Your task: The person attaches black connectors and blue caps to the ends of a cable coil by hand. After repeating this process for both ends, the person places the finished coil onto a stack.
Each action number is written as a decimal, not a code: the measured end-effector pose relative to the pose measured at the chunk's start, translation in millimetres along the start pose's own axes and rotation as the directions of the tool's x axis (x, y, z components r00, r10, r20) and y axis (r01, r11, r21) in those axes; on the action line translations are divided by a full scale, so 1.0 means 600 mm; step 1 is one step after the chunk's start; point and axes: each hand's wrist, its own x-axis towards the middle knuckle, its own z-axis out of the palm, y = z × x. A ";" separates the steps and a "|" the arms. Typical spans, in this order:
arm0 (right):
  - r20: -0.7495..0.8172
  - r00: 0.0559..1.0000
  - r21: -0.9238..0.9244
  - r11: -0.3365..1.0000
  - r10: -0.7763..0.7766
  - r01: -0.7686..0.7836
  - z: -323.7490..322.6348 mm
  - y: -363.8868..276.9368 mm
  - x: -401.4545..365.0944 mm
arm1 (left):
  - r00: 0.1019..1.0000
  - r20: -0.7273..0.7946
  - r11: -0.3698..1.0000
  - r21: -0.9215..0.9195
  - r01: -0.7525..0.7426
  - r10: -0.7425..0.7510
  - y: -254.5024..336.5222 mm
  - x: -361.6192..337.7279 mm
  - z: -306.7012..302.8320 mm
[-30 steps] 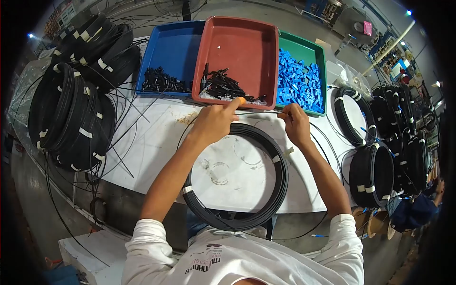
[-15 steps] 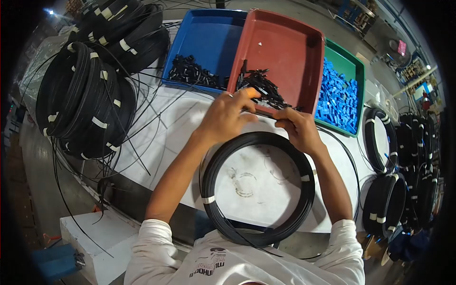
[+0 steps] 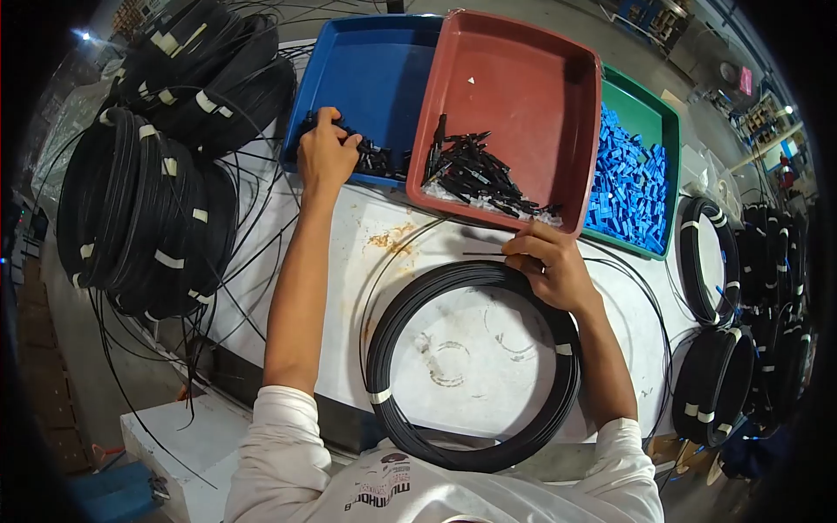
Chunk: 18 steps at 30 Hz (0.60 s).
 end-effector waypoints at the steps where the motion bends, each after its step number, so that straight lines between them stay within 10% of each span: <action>1: 0.003 1.000 0.002 1.000 0.004 -0.004 -0.001 0.001 -0.002 | 1.000 -0.019 1.000 0.007 -0.009 0.009 0.000 0.000 0.003; 8: -0.022 1.000 -0.011 1.000 0.018 -0.019 -0.005 0.007 -0.005 | 0.980 -0.196 0.945 -0.325 -0.022 -0.045 -0.039 0.050 -0.012; 18: 0.025 1.000 -0.036 0.999 -0.004 0.005 -0.002 0.001 -0.005 | 0.999 -0.033 0.995 -0.091 -0.043 0.041 -0.059 0.073 -0.030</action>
